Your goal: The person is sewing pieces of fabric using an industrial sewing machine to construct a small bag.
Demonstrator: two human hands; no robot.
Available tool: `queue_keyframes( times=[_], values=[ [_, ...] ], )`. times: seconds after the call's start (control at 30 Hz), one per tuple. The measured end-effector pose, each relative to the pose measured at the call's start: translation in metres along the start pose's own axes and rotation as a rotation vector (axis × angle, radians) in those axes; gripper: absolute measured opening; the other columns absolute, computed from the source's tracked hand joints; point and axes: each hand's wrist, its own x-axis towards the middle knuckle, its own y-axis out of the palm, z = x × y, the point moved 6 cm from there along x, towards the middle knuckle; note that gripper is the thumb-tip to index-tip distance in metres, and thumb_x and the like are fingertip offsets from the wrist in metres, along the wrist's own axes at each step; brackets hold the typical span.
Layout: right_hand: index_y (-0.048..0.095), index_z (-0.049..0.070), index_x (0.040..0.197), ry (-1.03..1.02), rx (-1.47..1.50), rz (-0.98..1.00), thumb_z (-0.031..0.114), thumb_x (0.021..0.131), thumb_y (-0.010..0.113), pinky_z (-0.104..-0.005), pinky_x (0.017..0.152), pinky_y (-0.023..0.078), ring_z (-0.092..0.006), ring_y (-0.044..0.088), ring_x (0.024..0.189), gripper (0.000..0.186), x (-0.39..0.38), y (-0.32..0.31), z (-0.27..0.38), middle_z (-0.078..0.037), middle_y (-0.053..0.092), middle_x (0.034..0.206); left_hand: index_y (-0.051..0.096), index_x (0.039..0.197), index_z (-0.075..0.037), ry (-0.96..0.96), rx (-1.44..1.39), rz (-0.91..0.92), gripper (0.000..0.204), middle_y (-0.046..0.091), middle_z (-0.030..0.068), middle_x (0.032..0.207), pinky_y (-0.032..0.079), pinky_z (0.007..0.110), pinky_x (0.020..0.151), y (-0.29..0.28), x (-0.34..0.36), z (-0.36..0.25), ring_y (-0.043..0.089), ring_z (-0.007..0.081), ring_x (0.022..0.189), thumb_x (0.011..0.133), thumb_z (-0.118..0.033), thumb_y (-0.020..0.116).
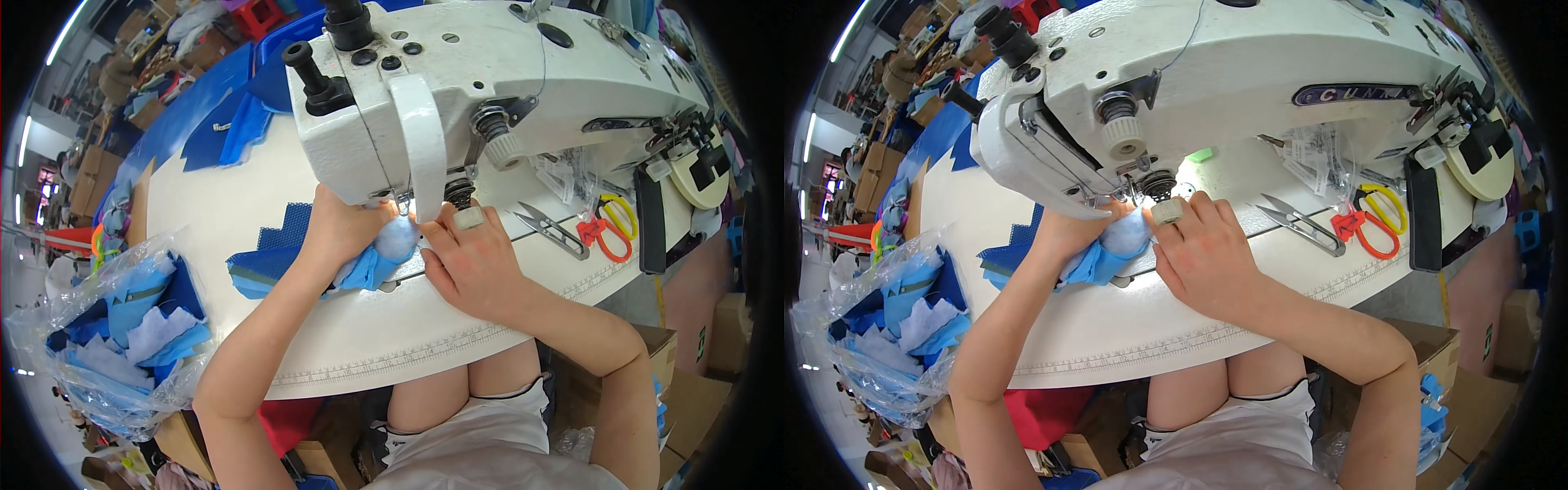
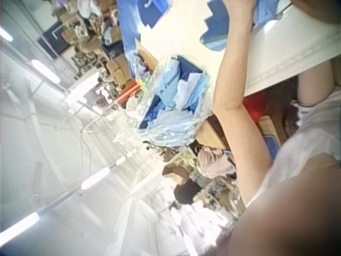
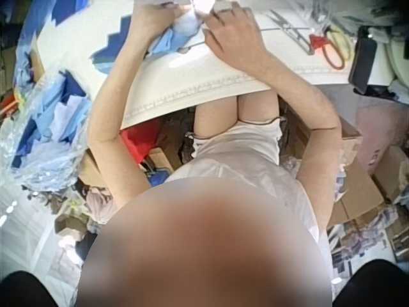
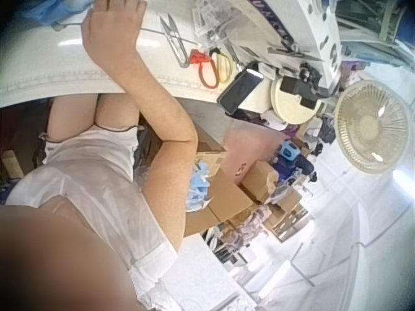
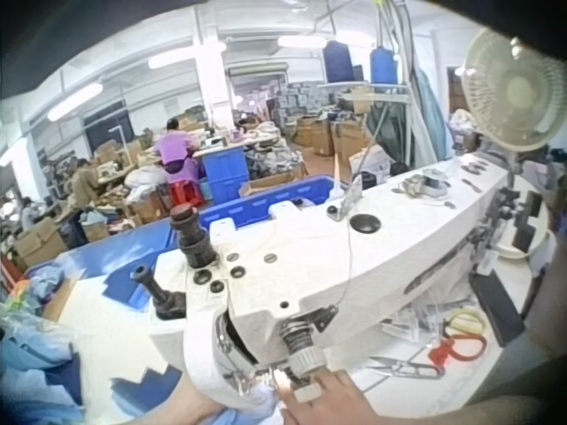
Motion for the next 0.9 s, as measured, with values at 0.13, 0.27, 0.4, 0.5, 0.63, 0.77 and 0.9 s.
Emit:
queue_keyframes(
  times=[0.13,0.27,0.4,0.5,0.63,0.77,0.9],
  values=[
    [0.067,-0.001,0.120,0.006,-0.006,0.018,0.018,0.086,0.064,-0.0432,0.088,0.043,-0.0337,0.054,0.105,0.040,0.000,0.000,-0.001,-0.021,0.062,0.112,0.074,0.099,-0.001,0.003,-0.041,-0.017,0.024,0.074,0.0118,0.089,0.055,0.033,0.074,-0.001,0.000,-0.003,0.070,0.0193,0.082,0.076,-0.006,0.078],
    [0.067,-0.001,0.120,0.004,-0.011,0.012,0.018,0.085,0.064,-0.0431,0.088,0.043,-0.0335,0.054,0.105,0.039,0.001,0.001,0.000,-0.022,0.062,0.113,0.073,0.100,0.000,0.028,-0.065,-0.051,0.024,0.074,0.0114,0.088,0.055,0.033,0.072,-0.003,-0.001,0.000,0.070,0.0193,0.080,0.076,-0.006,0.078],
    [0.068,-0.002,0.118,0.013,-0.005,0.002,0.018,0.085,0.065,-0.0434,0.088,0.044,-0.0340,0.055,0.106,0.039,0.001,0.000,0.000,-0.022,0.063,0.113,0.074,0.098,0.000,0.047,-0.032,-0.040,0.023,0.074,0.0123,0.087,0.055,0.033,0.070,0.000,0.003,0.005,0.071,0.0202,0.077,0.076,-0.005,0.076],
    [0.068,-0.002,0.118,0.034,0.010,0.025,0.019,0.085,0.065,-0.0441,0.088,0.044,-0.0346,0.055,0.106,0.039,0.000,0.002,-0.002,-0.023,0.063,0.113,0.074,0.097,0.000,0.084,-0.023,-0.041,0.022,0.075,0.0132,0.086,0.056,0.033,0.070,0.002,0.003,0.003,0.071,0.0207,0.076,0.075,-0.004,0.075],
    [0.068,-0.002,0.115,0.034,0.010,0.002,0.019,0.084,0.066,-0.0453,0.089,0.044,-0.0357,0.055,0.106,0.037,0.000,0.002,-0.002,-0.023,0.063,0.113,0.074,0.098,0.000,0.092,-0.016,-0.039,0.024,0.075,0.0142,0.088,0.056,0.034,0.070,0.002,0.004,0.002,0.072,0.0217,0.078,0.074,-0.003,0.076],
    [0.068,-0.002,0.115,0.024,-0.016,-0.034,0.019,0.084,0.066,-0.0456,0.089,0.044,-0.0360,0.055,0.106,0.037,0.000,0.000,-0.001,-0.022,0.062,0.111,0.075,0.098,-0.001,0.118,-0.061,-0.102,0.023,0.075,0.0148,0.088,0.057,0.035,0.072,-0.005,0.002,-0.004,0.073,0.0228,0.080,0.075,-0.002,0.075],
    [0.067,-0.001,0.119,0.023,-0.015,-0.018,0.019,0.084,0.066,-0.0453,0.090,0.043,-0.0353,0.055,0.106,0.041,-0.001,0.002,-0.001,-0.020,0.062,0.109,0.074,0.103,0.000,0.052,-0.046,-0.049,0.029,0.076,0.0158,0.095,0.058,0.035,0.077,-0.004,0.003,-0.002,0.074,0.0245,0.087,0.074,-0.004,0.080]
  ],
)
